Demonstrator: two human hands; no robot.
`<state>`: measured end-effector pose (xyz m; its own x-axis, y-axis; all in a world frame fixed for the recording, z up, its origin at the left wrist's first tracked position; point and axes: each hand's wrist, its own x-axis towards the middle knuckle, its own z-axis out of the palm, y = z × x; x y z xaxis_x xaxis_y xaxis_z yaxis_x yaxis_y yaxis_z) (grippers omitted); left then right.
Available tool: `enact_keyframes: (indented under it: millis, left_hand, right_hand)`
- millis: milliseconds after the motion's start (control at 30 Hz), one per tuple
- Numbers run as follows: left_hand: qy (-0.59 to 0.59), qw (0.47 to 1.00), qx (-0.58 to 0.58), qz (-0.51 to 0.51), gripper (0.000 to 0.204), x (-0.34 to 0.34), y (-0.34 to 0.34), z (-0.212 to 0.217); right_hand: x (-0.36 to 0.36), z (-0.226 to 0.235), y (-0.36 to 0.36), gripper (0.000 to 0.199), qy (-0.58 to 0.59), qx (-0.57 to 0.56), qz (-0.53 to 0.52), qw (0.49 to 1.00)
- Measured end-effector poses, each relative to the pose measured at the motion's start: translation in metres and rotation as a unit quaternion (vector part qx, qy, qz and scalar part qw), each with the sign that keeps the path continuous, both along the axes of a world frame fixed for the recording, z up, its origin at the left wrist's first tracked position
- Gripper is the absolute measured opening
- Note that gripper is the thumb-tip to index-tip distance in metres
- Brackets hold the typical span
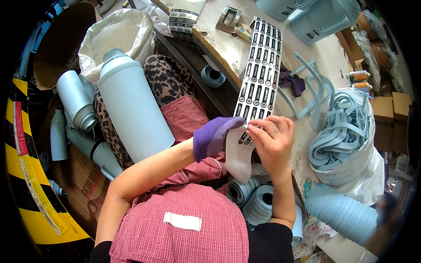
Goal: The person labels a thermos body with a sticker, places a plastic insert into the thermos opening, and then fits a handle component over the top, repeating these actions with multiple thermoses.
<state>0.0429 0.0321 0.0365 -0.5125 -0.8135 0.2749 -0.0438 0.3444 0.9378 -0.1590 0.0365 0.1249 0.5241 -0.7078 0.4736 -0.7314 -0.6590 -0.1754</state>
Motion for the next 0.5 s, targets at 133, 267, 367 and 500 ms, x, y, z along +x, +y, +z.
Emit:
enact_keyframes:
  millis: [133, 267, 367, 500]
  left_hand:
    - [0.017, 0.997, -0.063, 0.042, 0.041, 0.001, 0.002, -0.001]
    - [0.035, 0.997, -0.039, 0.049, 0.042, 0.016, 0.001, -0.008]
    - [0.008, 0.986, -0.14, 0.091, 0.049, 0.028, 0.003, -0.012]
    - [-0.034, 0.977, -0.179, 0.11, 0.057, 0.031, 0.005, -0.006]
  right_hand:
    - [0.015, 0.008, 0.013, 0.015, 0.035, 0.007, -0.037, 0.999]
    - [0.027, 0.035, 0.047, 0.018, -0.107, 0.113, 0.122, 0.98]
    - [0.033, 0.036, 0.047, 0.025, -0.16, 0.167, 0.034, 0.972]
    - [0.038, 0.022, 0.024, 0.03, -0.101, 0.095, -0.053, 0.989]
